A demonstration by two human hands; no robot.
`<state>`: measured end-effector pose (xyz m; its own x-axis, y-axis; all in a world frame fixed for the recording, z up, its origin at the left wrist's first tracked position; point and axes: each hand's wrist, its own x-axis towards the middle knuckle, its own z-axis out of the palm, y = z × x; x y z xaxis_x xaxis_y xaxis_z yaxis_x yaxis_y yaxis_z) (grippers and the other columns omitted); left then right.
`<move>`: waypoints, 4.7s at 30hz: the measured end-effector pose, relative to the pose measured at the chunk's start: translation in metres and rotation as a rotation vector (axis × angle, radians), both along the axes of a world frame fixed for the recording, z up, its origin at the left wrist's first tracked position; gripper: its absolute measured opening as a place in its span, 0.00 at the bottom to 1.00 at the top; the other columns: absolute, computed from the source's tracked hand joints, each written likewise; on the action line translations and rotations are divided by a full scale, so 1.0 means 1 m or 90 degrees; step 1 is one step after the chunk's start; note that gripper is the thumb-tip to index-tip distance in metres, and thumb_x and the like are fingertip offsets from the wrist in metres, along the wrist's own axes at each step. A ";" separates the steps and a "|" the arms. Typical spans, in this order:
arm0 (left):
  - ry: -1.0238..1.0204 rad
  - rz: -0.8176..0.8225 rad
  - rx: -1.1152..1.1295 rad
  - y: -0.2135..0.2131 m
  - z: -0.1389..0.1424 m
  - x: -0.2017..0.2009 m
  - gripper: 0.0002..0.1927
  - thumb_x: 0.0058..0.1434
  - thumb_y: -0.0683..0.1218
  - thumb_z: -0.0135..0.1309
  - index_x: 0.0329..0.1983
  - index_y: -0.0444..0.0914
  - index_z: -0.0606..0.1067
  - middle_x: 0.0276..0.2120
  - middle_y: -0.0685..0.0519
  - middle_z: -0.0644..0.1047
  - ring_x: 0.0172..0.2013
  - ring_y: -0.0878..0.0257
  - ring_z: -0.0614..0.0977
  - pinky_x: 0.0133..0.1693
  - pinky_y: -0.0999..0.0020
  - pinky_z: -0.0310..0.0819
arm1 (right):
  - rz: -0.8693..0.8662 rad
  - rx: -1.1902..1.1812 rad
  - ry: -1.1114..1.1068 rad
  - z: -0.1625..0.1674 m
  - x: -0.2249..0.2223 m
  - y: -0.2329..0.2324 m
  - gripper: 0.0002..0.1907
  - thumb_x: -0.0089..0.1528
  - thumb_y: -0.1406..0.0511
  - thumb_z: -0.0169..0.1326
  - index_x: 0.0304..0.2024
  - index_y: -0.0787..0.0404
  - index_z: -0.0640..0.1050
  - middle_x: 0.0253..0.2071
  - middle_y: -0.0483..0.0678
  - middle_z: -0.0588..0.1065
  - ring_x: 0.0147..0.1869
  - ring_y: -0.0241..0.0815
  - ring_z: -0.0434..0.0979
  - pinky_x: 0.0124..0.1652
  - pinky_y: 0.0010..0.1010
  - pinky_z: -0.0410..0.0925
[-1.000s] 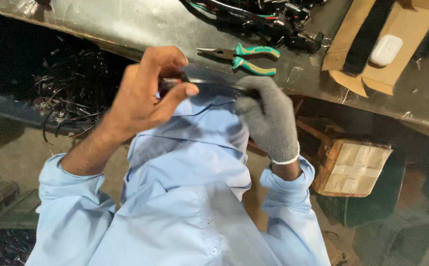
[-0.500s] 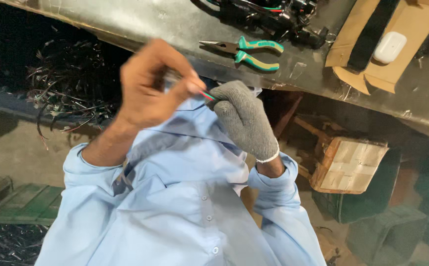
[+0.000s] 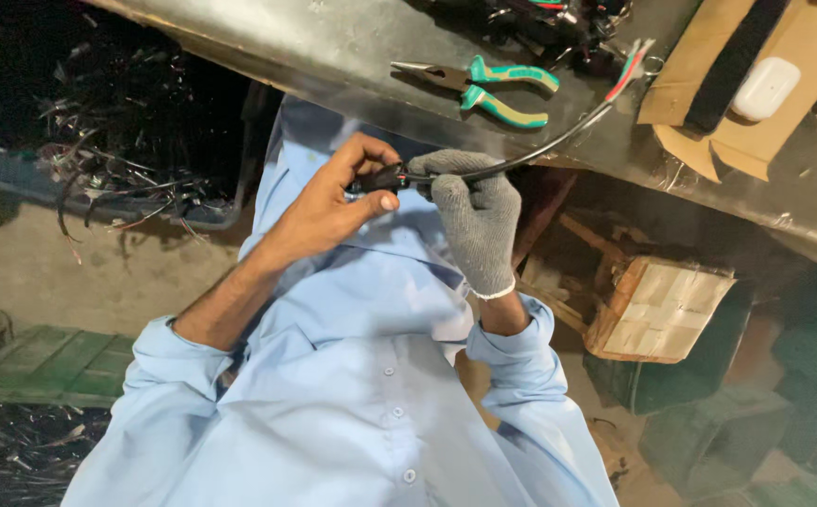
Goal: The person holds a black cable and uses a green-handled wire stripper to strip insulation from its ends, pulling off stripped insulation and revealing inner colored wires. They work through several cable sections one at a time at the workbench, occasionally setting finished cables aside.
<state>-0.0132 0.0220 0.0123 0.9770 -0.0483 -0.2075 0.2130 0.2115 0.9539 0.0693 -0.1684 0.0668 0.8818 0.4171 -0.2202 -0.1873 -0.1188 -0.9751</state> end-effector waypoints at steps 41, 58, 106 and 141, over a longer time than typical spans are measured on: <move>-0.076 0.029 0.021 0.029 0.020 0.018 0.18 0.77 0.47 0.52 0.64 0.37 0.63 0.33 0.61 0.65 0.35 0.73 0.63 0.40 0.75 0.59 | 0.100 -0.585 -0.782 0.023 0.064 0.008 0.30 0.57 0.49 0.70 0.48 0.64 0.76 0.49 0.56 0.74 0.59 0.58 0.70 0.57 0.52 0.58; -0.117 -0.030 0.165 0.015 0.038 -0.005 0.19 0.74 0.51 0.54 0.56 0.32 0.66 0.38 0.47 0.79 0.34 0.61 0.78 0.39 0.66 0.72 | 0.248 -0.234 -0.390 -0.050 0.010 0.002 0.19 0.54 0.75 0.57 0.48 0.62 0.74 0.44 0.55 0.74 0.48 0.58 0.75 0.49 0.44 0.68; -0.322 0.092 0.786 0.027 -0.002 0.011 0.22 0.71 0.54 0.62 0.57 0.33 0.74 0.39 0.49 0.76 0.32 0.55 0.79 0.31 0.64 0.71 | 0.179 -0.299 -0.067 -0.043 -0.007 0.045 0.17 0.64 0.61 0.59 0.47 0.64 0.70 0.36 0.59 0.78 0.41 0.60 0.82 0.38 0.42 0.72; 0.063 0.549 0.478 0.073 -0.012 -0.033 0.31 0.75 0.43 0.59 0.69 0.32 0.54 0.59 0.41 0.61 0.59 0.54 0.63 0.62 0.56 0.59 | 0.200 -0.424 -0.782 0.034 0.076 0.025 0.26 0.58 0.61 0.68 0.56 0.58 0.74 0.51 0.50 0.74 0.57 0.54 0.72 0.58 0.47 0.62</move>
<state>-0.0464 0.0947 0.0006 0.6026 0.7977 0.0217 0.3550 -0.2923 0.8880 0.1454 -0.1435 0.1012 0.5458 0.7507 0.3723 0.8379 -0.4884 -0.2436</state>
